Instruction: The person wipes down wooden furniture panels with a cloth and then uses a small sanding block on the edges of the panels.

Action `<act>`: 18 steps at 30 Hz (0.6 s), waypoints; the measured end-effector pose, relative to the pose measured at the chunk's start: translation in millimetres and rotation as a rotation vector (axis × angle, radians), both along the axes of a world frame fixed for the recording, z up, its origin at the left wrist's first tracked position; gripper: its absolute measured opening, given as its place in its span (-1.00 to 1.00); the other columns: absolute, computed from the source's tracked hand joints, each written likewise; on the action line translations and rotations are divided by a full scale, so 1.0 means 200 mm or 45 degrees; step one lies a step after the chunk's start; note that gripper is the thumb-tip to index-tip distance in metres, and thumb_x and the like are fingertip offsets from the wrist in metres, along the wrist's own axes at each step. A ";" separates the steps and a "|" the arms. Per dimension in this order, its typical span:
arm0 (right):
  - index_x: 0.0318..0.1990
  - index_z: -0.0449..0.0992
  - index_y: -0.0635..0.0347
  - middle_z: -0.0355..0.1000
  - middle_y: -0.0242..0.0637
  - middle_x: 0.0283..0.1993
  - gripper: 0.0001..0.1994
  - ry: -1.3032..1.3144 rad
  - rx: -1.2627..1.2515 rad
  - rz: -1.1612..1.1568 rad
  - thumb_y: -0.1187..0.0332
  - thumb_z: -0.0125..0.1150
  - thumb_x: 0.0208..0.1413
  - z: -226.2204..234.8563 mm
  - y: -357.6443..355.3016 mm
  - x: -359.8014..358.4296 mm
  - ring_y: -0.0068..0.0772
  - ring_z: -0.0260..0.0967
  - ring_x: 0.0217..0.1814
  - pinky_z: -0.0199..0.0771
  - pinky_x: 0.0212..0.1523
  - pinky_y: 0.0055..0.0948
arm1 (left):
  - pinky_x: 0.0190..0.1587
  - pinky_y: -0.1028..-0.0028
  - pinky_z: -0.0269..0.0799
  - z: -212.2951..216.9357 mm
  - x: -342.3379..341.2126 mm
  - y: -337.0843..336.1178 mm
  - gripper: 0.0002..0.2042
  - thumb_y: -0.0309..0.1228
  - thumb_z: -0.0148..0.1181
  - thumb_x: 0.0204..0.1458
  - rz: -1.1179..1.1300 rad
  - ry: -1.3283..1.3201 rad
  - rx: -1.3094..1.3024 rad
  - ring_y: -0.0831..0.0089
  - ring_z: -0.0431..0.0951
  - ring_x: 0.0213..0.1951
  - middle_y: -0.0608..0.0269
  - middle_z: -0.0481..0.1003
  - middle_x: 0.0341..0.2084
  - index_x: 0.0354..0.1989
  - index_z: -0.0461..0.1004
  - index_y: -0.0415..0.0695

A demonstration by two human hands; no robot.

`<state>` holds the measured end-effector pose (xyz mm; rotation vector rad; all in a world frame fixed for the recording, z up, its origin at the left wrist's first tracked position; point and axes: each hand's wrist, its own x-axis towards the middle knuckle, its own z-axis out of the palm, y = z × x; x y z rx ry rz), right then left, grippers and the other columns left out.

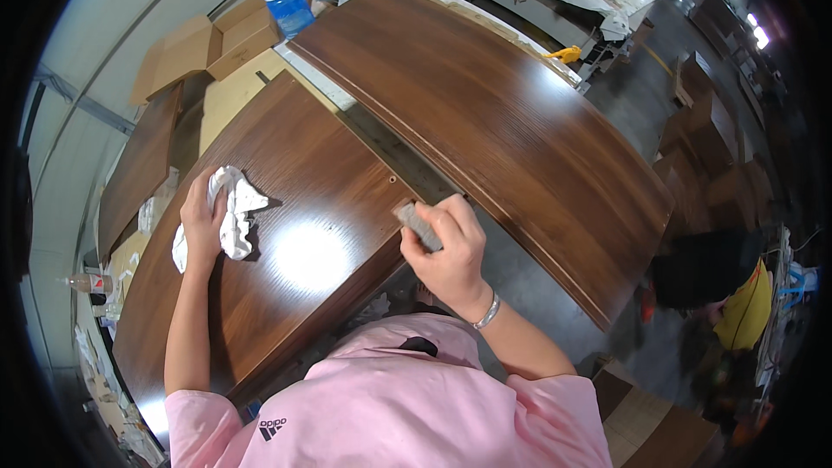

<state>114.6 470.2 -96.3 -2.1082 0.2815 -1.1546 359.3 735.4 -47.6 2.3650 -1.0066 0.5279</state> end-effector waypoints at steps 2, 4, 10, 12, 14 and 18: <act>-0.20 0.55 0.24 0.37 -0.21 -0.39 -0.65 -0.005 -0.092 0.144 0.57 0.41 -0.26 0.00 0.09 -0.01 -0.18 0.37 -0.43 0.43 -0.45 -0.30 | -0.13 0.16 0.45 -0.01 0.01 0.02 -0.68 -0.54 0.19 0.07 0.017 -0.024 0.016 -0.09 0.55 -0.16 -0.07 0.52 -0.18 0.04 0.43 -0.17; -0.20 0.55 0.22 0.34 -0.26 -0.40 -0.65 -0.006 -0.092 0.318 0.53 0.42 -0.25 0.00 0.27 -0.04 -0.24 0.36 -0.41 0.45 -0.43 -0.32 | -0.14 0.14 0.45 -0.02 0.02 0.02 -0.68 -0.51 0.20 0.07 0.013 -0.040 0.035 -0.09 0.54 -0.17 -0.03 0.52 -0.17 0.03 0.42 -0.15; -0.22 0.57 0.21 0.32 -0.27 -0.41 -0.69 -0.024 -0.108 0.484 0.53 0.39 -0.24 0.04 0.55 -0.04 -0.25 0.36 -0.39 0.46 -0.39 -0.32 | -0.12 0.14 0.46 -0.01 0.02 0.07 -0.67 -0.45 0.20 0.08 0.013 -0.003 0.035 -0.07 0.54 -0.14 0.00 0.52 -0.15 0.04 0.42 -0.11; -0.23 0.57 0.26 0.34 -0.21 -0.39 -0.69 0.011 -0.175 0.293 0.55 0.38 -0.24 0.07 0.45 -0.02 -0.21 0.37 -0.39 0.46 -0.38 -0.29 | -0.07 0.15 0.45 0.01 0.00 0.19 -0.67 -0.47 0.19 0.07 0.033 0.061 0.039 -0.06 0.53 -0.11 -0.01 0.52 -0.14 0.05 0.43 -0.10; -0.23 0.57 0.29 0.36 -0.16 -0.38 -0.69 0.036 -0.085 0.103 0.58 0.38 -0.25 0.03 0.37 -0.01 -0.15 0.37 -0.38 0.44 -0.38 -0.27 | -0.04 0.17 0.45 -0.03 0.00 0.42 -0.66 -0.48 0.19 0.07 0.056 0.036 -0.002 -0.06 0.53 -0.08 -0.02 0.53 -0.12 0.06 0.43 -0.11; -0.23 0.55 0.30 0.37 -0.15 -0.37 -0.68 0.011 -0.142 0.046 0.61 0.37 -0.27 0.02 0.61 -0.05 -0.12 0.38 -0.38 0.42 -0.40 -0.25 | 0.05 0.30 0.43 -0.08 0.03 1.07 -0.61 -0.54 0.17 0.06 0.249 0.012 -0.054 0.06 0.56 -0.02 -0.01 0.54 -0.06 0.12 0.44 -0.15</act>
